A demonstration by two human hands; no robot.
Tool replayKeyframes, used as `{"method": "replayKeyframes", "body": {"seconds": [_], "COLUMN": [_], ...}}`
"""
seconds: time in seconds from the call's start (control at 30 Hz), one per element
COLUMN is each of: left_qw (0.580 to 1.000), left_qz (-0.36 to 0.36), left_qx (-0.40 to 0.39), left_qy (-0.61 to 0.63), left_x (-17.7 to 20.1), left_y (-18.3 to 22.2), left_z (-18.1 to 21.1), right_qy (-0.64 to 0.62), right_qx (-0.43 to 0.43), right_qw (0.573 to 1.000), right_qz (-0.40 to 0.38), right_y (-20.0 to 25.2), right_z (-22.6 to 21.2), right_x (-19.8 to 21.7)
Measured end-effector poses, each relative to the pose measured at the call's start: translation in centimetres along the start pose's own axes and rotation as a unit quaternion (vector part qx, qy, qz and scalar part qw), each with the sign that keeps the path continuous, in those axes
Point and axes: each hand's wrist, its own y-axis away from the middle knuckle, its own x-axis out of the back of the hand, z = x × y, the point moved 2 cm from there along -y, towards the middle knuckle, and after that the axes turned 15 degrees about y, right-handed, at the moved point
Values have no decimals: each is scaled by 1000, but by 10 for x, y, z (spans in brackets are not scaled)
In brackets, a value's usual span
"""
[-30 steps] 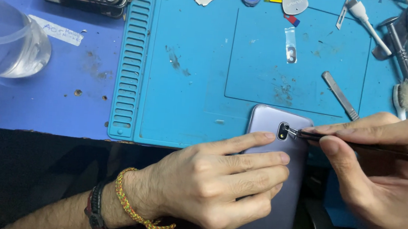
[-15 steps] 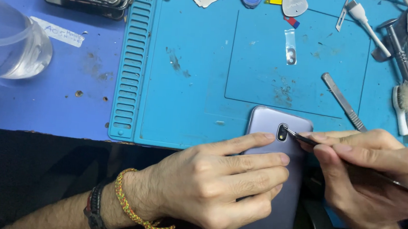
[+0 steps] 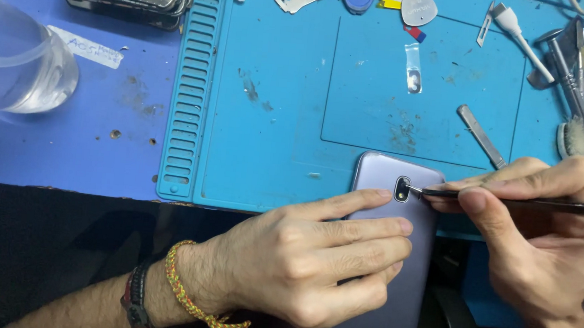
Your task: Repairing the camera lens area of a smartphone using tweezers and a prying tool
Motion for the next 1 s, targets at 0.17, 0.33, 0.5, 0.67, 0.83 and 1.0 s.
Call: {"method": "replayKeyframes", "body": {"seconds": [0.17, 0.33, 0.5, 0.67, 0.83, 1.0], "left_qw": [1000, 1000, 1000, 1000, 1000, 1000], "left_qz": [-5, -4, -6, 0, 4, 7], "left_qx": [-1, 0, 1, -3, -8, -15], "left_qy": [-3, -1, -6, -5, -6, -10], "left_x": [0, 0, -1, -1, -1, -1], "left_y": [0, 1, 1, -1, -2, -8], "left_z": [0, 0, 0, 1, 1, 3], "right_qy": [-7, -25, -95, -8, 71, 69], "right_qx": [8, 1, -20, -36, -87, -49], "right_qw": [1000, 1000, 994, 999, 992, 995], "right_qz": [-6, -9, -42, 33, 49, 51], "right_y": [4, 5, 8, 11, 7, -22], "right_z": [10, 16, 16, 21, 42, 18], "right_x": [3, 4, 7, 13, 30, 24]}}
